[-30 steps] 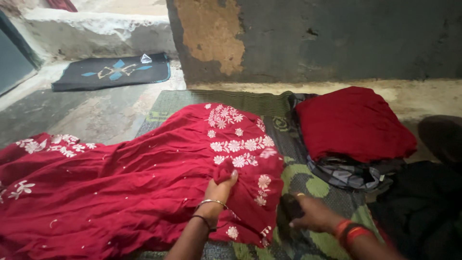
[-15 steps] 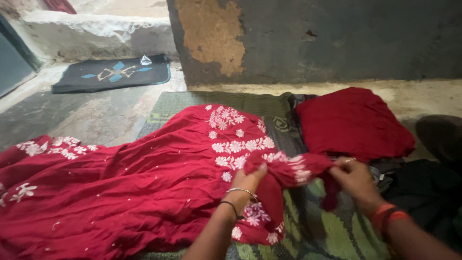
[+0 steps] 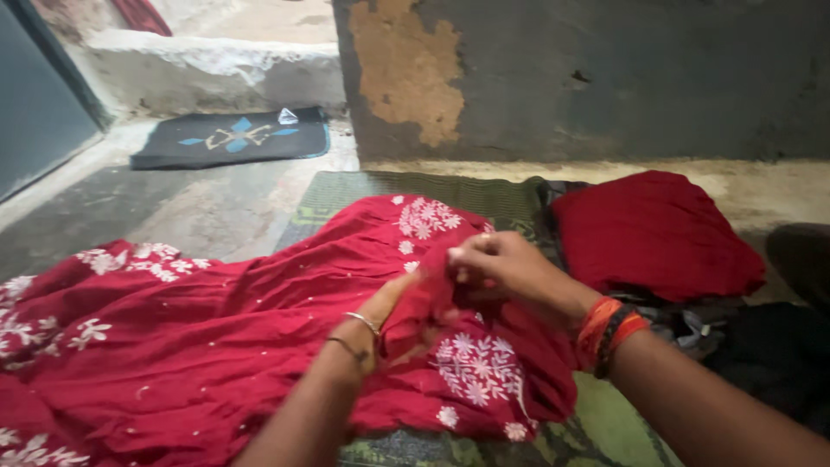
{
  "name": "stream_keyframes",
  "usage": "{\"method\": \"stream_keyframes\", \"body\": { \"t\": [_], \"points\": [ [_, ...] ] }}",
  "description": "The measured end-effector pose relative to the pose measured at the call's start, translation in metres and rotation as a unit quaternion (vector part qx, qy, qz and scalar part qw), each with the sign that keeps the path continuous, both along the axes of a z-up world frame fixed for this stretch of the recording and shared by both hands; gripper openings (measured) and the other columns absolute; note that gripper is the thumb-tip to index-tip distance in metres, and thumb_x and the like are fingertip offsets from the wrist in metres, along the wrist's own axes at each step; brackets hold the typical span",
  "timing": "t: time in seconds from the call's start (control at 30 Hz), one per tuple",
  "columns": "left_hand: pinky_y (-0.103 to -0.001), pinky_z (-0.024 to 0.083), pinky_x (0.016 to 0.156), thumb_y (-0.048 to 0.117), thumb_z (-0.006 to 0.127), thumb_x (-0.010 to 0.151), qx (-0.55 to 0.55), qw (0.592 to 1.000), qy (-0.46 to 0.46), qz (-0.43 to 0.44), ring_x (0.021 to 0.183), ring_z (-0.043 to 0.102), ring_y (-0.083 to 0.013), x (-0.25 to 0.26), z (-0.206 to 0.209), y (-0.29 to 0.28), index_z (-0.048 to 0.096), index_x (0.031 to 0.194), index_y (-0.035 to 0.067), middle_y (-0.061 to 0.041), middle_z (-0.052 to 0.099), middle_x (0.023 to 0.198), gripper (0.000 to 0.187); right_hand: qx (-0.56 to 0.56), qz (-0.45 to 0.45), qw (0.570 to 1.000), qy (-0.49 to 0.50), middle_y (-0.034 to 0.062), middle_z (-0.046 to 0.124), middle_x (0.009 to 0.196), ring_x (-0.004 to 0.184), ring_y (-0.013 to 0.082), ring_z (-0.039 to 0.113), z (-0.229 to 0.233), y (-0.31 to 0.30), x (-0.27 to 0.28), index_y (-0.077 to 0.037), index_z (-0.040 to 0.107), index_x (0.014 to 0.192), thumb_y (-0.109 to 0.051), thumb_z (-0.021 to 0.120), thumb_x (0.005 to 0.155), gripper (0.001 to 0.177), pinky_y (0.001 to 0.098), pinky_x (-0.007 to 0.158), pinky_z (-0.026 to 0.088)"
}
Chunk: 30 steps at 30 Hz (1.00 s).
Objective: The person folds a red garment with white floral embroidery on a patterned mat. They smooth the fabric, fold the sides inward, and then fold the garment into a compact rectangle before placing it on a nearby pile of folded clothes.
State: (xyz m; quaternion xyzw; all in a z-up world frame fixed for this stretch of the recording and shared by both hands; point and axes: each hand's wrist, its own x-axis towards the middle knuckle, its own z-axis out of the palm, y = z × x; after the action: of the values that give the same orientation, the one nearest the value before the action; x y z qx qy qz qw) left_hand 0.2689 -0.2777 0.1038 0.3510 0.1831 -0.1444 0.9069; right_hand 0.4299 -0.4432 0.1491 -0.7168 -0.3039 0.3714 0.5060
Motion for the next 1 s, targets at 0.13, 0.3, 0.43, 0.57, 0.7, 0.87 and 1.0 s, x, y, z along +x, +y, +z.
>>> {"method": "stream_keyframes", "body": {
  "t": [0.13, 0.3, 0.43, 0.57, 0.7, 0.87, 1.0],
  "points": [
    [-0.024, 0.053, 0.058, 0.028, 0.059, 0.088, 0.502, 0.863, 0.043, -0.007, 0.070, 0.065, -0.0068, -0.062, -0.017, 0.061, 0.077, 0.095, 0.013, -0.002, 0.074, 0.092, 0.024, -0.041, -0.108, 0.912, -0.394, 0.0133, 0.074, 0.100, 0.091, 0.0229, 0.071, -0.062, -0.049, 0.023, -0.003, 0.075, 0.105, -0.034, 0.069, 0.085, 0.037, 0.0394, 0.081, 0.056],
    [-0.026, 0.046, 0.059, 0.019, 0.062, 0.085, 0.397, 0.913, 0.087, 0.025, 0.066, 0.059, -0.0097, -0.094, -0.067, 0.087, 0.070, 0.087, 0.014, 0.000, 0.068, 0.081, 0.010, -0.318, -0.191, 0.905, -0.208, 0.0209, 0.078, 0.110, 0.100, 0.0324, 0.077, -0.172, -0.112, 0.054, -0.001, 0.075, 0.119, -0.056, 0.069, 0.084, 0.065, 0.0433, 0.090, 0.059],
    [-0.029, 0.043, 0.057, 0.008, 0.063, 0.082, 0.225, 0.967, 0.083, 0.081, 0.061, 0.055, -0.0125, -0.099, -0.098, 0.081, 0.065, 0.081, 0.014, 0.001, 0.061, 0.071, 0.006, -0.314, -0.237, 0.887, -0.241, 0.0246, 0.073, 0.120, 0.109, 0.0392, 0.073, -0.224, -0.115, 0.061, -0.002, 0.050, 0.144, -0.065, 0.077, 0.080, 0.095, 0.0446, 0.094, 0.057],
    [-0.029, 0.038, 0.054, 0.010, 0.065, 0.084, 0.263, 0.953, 0.123, 0.087, 0.058, 0.049, -0.0123, -0.090, -0.111, 0.079, 0.061, 0.084, 0.015, 0.002, 0.055, 0.069, 0.006, -0.449, -0.196, 0.840, -0.234, 0.0213, 0.076, 0.120, 0.114, 0.0407, 0.072, -0.239, -0.117, 0.067, -0.010, 0.071, 0.124, -0.046, 0.077, 0.077, 0.060, 0.0469, 0.101, 0.057],
    [-0.034, 0.048, 0.075, 0.006, 0.062, 0.076, 0.613, 0.763, -0.198, 0.058, 0.089, 0.058, -0.0200, -0.086, -0.116, 0.087, 0.065, 0.112, 0.005, -0.008, 0.064, 0.101, 0.035, -0.343, -0.351, 0.802, -0.340, 0.0325, 0.075, 0.103, 0.102, 0.0534, 0.072, -0.218, -0.174, 0.082, -0.001, 0.075, 0.113, -0.054, 0.040, 0.110, 0.063, 0.0582, 0.092, 0.056],
    [-0.033, 0.059, 0.084, 0.021, 0.056, 0.097, 0.423, 0.906, -0.012, -0.016, 0.103, 0.069, -0.0203, -0.043, -0.123, 0.068, 0.070, 0.120, 0.001, -0.011, 0.073, 0.116, 0.034, -0.383, -0.390, 0.752, -0.369, 0.0351, 0.071, 0.106, 0.096, 0.0563, 0.069, -0.172, -0.242, 0.107, -0.007, 0.067, 0.130, -0.039, 0.051, 0.106, 0.043, 0.0611, 0.084, 0.056],
    [-0.032, 0.058, 0.084, 0.021, 0.065, 0.095, 0.360, 0.933, -0.003, 0.018, 0.099, 0.071, -0.0182, -0.021, -0.112, 0.049, 0.068, 0.128, 0.001, -0.009, 0.076, 0.115, 0.038, -0.363, -0.368, 0.743, -0.425, 0.0314, 0.072, 0.105, 0.093, 0.0507, 0.071, -0.127, -0.220, 0.088, 0.000, 0.072, 0.115, -0.031, 0.061, 0.097, 0.038, 0.0570, 0.081, 0.057]
  ]
}}
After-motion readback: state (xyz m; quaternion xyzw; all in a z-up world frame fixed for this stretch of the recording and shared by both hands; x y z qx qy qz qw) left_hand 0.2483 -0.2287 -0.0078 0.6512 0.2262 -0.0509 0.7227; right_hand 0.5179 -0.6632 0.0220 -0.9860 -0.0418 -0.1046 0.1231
